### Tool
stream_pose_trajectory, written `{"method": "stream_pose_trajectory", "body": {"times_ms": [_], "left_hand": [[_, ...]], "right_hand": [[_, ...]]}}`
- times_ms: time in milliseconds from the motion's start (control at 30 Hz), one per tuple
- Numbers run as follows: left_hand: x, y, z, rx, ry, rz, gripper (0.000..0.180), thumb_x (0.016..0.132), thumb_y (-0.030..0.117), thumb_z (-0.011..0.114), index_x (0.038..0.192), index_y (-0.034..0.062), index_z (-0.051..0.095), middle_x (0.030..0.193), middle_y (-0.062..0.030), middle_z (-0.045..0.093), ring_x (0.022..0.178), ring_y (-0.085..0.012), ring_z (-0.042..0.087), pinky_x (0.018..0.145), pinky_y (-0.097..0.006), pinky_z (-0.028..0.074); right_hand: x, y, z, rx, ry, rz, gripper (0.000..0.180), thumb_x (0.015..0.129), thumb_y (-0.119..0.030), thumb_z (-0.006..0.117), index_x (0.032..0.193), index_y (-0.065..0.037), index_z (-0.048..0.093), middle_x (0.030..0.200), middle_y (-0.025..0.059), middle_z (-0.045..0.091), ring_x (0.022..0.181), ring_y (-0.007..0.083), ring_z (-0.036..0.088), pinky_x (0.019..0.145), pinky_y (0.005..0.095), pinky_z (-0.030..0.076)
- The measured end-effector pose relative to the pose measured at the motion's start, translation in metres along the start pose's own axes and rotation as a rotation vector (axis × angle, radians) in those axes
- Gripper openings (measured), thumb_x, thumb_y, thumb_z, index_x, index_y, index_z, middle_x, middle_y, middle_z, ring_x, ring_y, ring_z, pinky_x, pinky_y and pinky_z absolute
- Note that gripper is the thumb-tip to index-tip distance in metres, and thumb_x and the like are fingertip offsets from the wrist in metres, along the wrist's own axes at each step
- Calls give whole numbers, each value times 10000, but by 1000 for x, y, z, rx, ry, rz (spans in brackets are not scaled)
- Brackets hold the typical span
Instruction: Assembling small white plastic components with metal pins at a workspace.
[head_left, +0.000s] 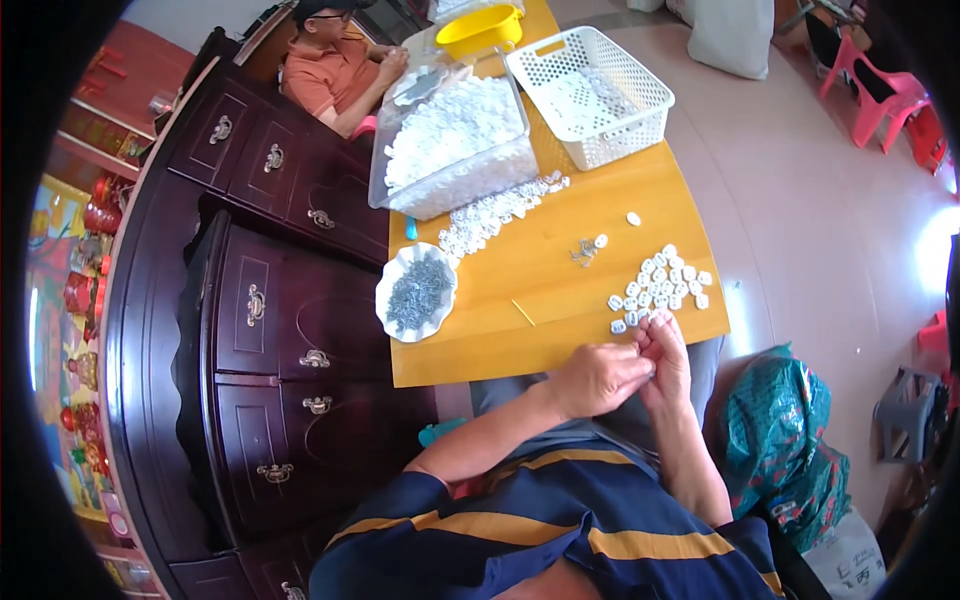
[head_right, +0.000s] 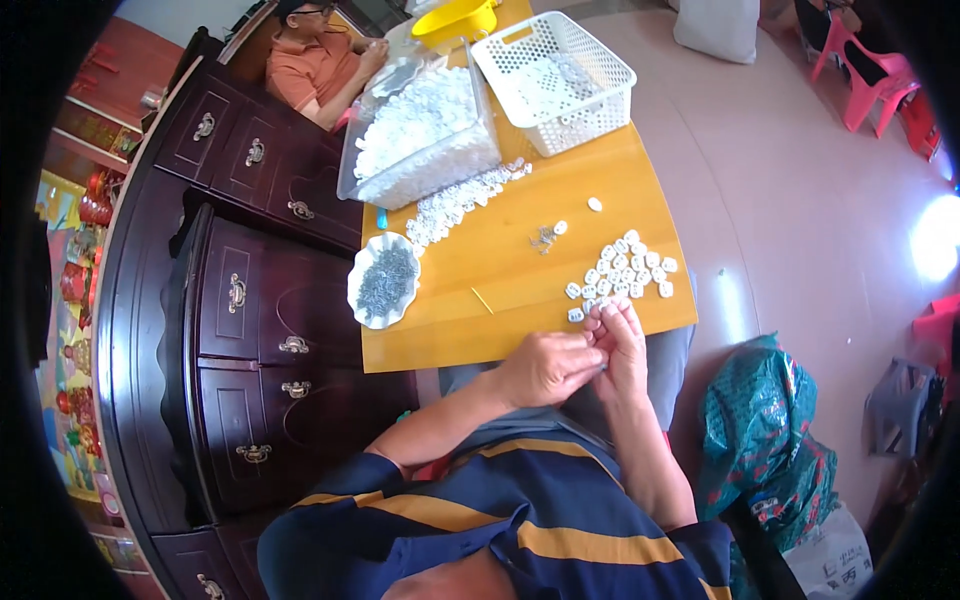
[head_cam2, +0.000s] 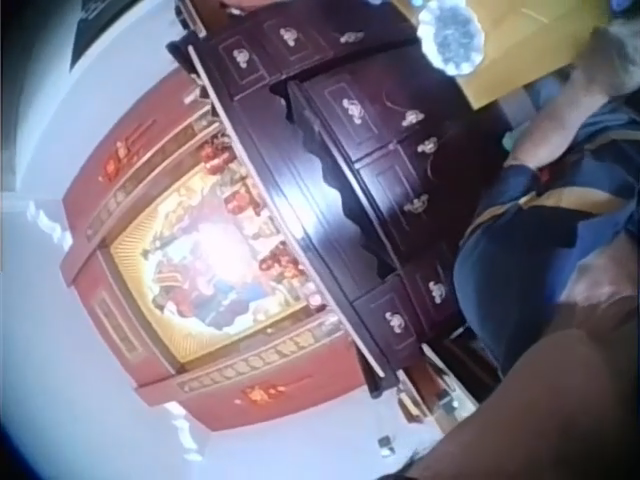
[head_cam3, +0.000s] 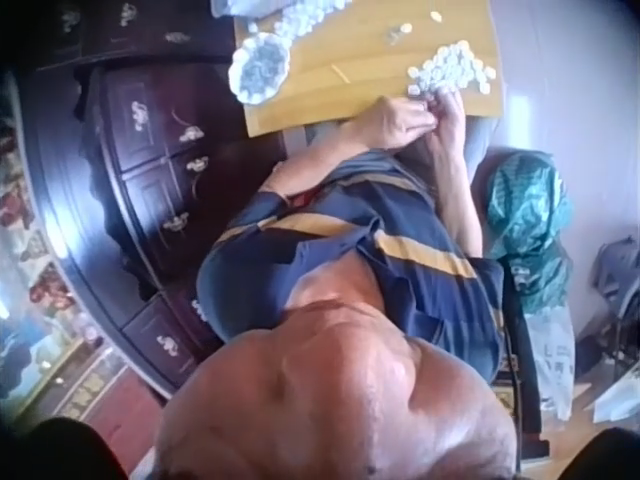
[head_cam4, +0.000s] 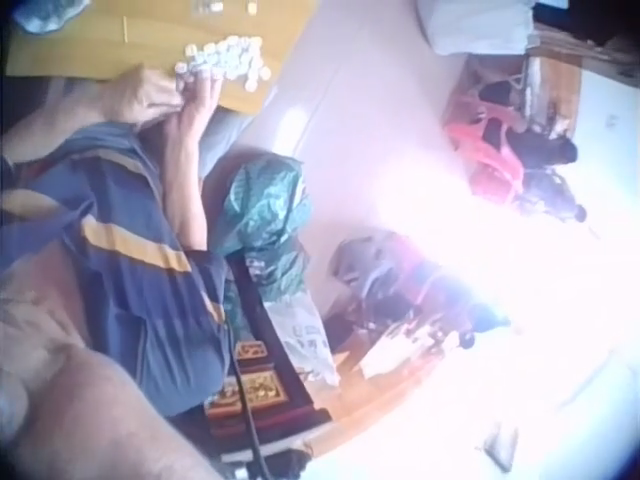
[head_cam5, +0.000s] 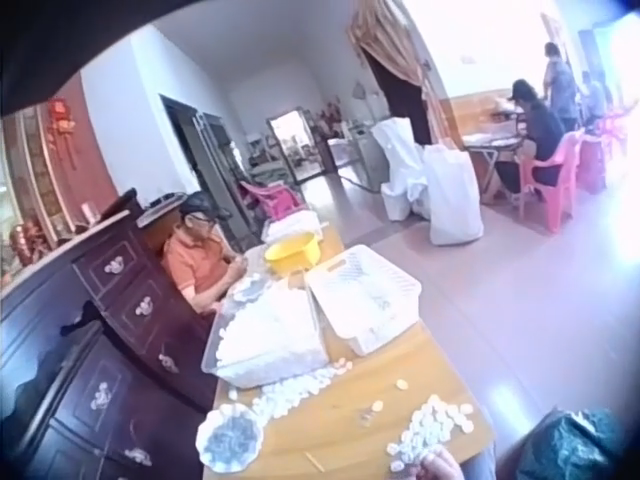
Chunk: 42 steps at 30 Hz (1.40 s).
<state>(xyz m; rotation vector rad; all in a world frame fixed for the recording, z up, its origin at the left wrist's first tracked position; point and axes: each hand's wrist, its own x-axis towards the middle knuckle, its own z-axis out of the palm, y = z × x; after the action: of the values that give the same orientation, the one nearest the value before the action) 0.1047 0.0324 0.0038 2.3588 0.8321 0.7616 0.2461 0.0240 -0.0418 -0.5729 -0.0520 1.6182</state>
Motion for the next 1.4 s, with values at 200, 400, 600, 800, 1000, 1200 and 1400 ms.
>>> {"method": "stream_pose_trajectory", "body": {"times_ms": [200,400,600,800,1000,1200,1400], "left_hand": [[-10,14,5,-151,68,-123,179,839,73,766,1007,24,732,951,-160,701,866,-329,702,753,-383,575],[-15,16,5,-311,183,-298,128,868,-13,725,992,3,697,875,-143,682,739,-210,696,654,-323,538],[-29,-1,-18,-577,363,-479,144,926,-25,686,1065,9,704,833,22,679,675,-18,600,581,-196,489],[-34,-14,-34,-503,394,-485,144,943,-44,676,1081,-11,695,870,8,648,705,-29,592,642,-195,503],[-39,-16,-33,-489,385,-493,160,953,-45,660,1105,-12,696,893,-6,645,725,-35,592,658,-199,501],[-40,-22,-37,-424,295,-475,193,989,-11,632,1176,-7,679,999,-17,690,875,-55,655,738,-205,552],[-41,-21,-38,-417,267,-478,192,986,-31,618,1165,-11,684,1022,-13,665,878,-54,648,743,-204,547]], "right_hand": [[-7,8,-3,-67,-38,-21,61,1005,-100,617,1062,-99,597,922,38,658,780,95,616,702,215,523],[-7,17,8,-95,6,7,113,1001,-82,617,1113,-79,601,927,46,642,805,109,598,705,231,498],[-5,25,10,-203,-43,-24,78,986,-65,651,1051,-75,606,924,13,633,792,98,580,758,235,481],[-14,30,7,-348,-64,-35,96,984,-72,664,1067,-60,617,957,19,680,833,82,622,787,229,502],[-19,34,10,-453,-116,-37,72,986,-76,660,1034,-50,613,931,1,662,836,64,610,796,230,514],[-19,32,13,-494,-104,-37,69,983,-76,661,1021,-43,616,910,-8,650,825,59,607,784,228,517],[-16,33,10,-511,-100,-28,72,986,-80,663,1023,-39,617,905,-7,648,821,52,606,774,220,519]]}}
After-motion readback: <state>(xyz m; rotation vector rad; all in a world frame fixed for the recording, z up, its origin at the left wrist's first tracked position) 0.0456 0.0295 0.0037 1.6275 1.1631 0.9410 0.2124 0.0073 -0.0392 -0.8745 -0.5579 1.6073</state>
